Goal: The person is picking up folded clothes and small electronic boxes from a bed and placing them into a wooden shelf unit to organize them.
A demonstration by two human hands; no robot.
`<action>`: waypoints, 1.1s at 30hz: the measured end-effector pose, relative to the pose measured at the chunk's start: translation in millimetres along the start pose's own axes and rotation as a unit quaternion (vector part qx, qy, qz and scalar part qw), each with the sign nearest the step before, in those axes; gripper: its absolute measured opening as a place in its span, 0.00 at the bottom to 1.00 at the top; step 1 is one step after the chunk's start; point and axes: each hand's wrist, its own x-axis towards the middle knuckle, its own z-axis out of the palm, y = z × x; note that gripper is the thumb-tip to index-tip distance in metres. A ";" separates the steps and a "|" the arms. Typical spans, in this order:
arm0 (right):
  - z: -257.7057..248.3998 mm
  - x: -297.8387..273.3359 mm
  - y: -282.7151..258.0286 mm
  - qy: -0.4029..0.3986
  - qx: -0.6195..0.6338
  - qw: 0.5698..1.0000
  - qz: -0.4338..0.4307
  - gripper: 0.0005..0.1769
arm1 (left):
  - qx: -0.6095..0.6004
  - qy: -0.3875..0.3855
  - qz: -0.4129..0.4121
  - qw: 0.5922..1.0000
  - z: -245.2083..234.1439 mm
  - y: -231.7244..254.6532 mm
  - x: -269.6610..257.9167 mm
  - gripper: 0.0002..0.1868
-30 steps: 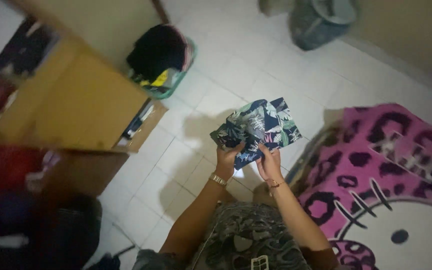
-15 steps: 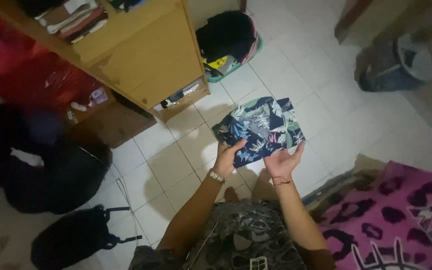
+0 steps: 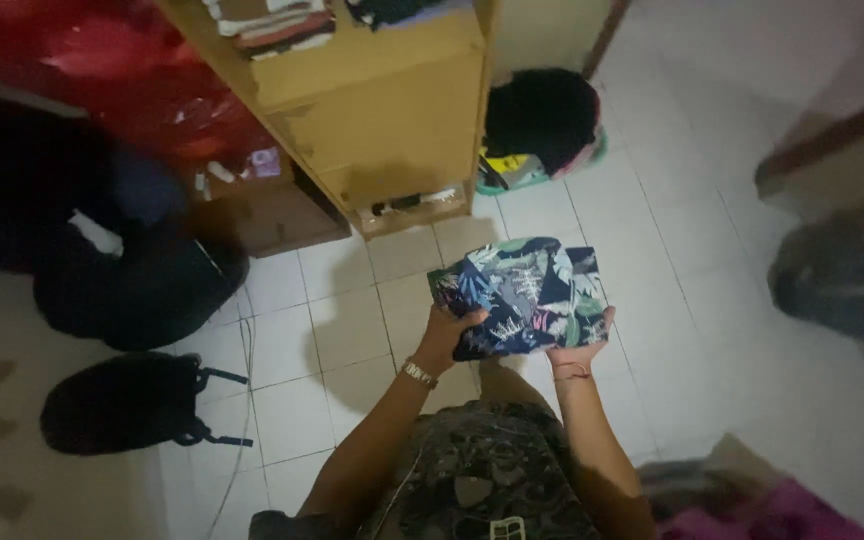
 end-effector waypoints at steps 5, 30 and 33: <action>44.6 54.6 -21.1 -0.044 -0.131 0.989 0.052 0.35 | -0.039 -0.010 0.030 0.999 1.1 0.6 36.2 0.53; 219.7 235.9 30.5 -0.284 -0.675 0.655 0.185 0.39 | -0.074 0.145 0.147 0.976 -41.5 73.5 116.6 0.58; 227.0 242.4 60.7 -0.303 -0.710 0.610 0.178 0.40 | -0.047 0.176 0.155 0.971 -58.3 100.4 121.0 0.61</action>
